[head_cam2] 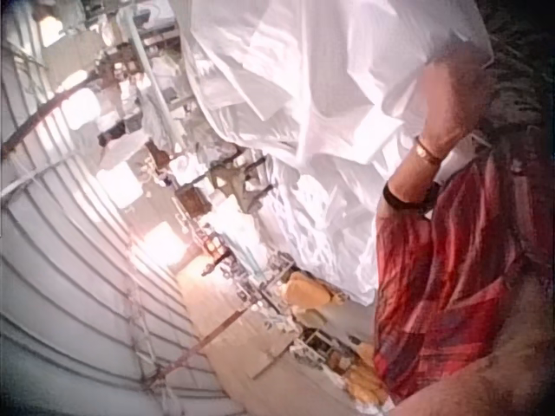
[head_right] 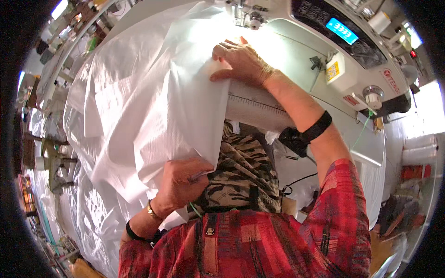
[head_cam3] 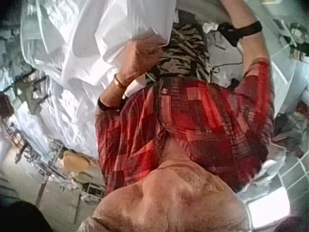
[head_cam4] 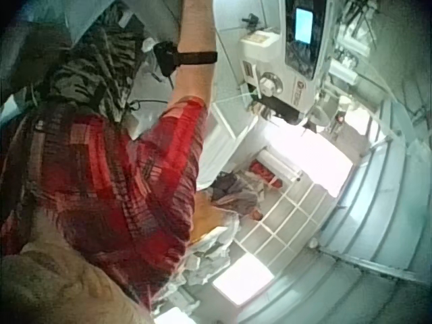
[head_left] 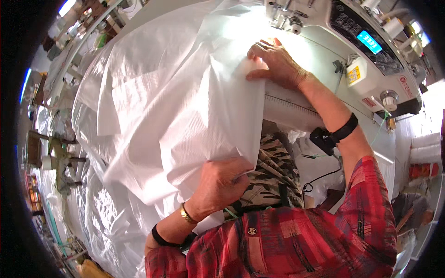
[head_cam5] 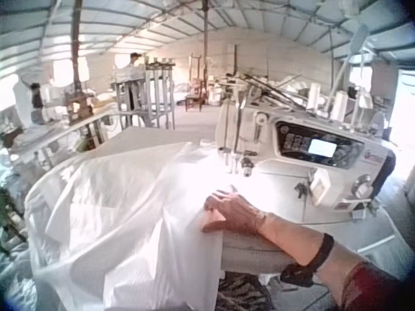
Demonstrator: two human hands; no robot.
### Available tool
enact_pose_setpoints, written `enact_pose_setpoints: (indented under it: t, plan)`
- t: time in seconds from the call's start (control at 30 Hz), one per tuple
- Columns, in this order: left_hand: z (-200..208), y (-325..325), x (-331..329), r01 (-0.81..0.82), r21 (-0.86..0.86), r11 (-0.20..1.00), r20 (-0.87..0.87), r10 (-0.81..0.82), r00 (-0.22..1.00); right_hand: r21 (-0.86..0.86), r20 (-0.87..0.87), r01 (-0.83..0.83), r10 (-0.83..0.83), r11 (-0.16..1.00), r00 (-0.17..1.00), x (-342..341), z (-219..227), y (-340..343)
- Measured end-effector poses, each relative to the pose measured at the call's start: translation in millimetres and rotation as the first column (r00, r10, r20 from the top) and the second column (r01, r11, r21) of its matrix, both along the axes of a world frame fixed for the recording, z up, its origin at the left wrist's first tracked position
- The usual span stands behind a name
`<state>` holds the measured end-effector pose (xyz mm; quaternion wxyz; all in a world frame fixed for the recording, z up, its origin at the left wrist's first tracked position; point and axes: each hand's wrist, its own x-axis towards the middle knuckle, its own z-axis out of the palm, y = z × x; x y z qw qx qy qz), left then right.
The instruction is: Sewing the edges of a large white plastic bag using an industrial sewing machine.
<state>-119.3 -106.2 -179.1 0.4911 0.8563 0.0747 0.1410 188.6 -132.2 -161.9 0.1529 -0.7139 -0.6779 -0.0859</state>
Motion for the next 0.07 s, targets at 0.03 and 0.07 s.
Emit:
enact_pose_setpoints:
  t: [0.03,0.07]
  plan:
    - [-0.7,1.5,4.5,0.040,0.070,0.997,0.040,-0.043,0.998,0.061,0.067,0.115,-0.119,0.992,0.991,-3.3,-3.2,-1.9]
    - [-1.2,1.9,7.3,0.044,0.176,0.983,0.043,-0.052,0.998,0.040,0.049,0.198,-0.200,0.979,0.979,-6.0,-5.0,-5.7]
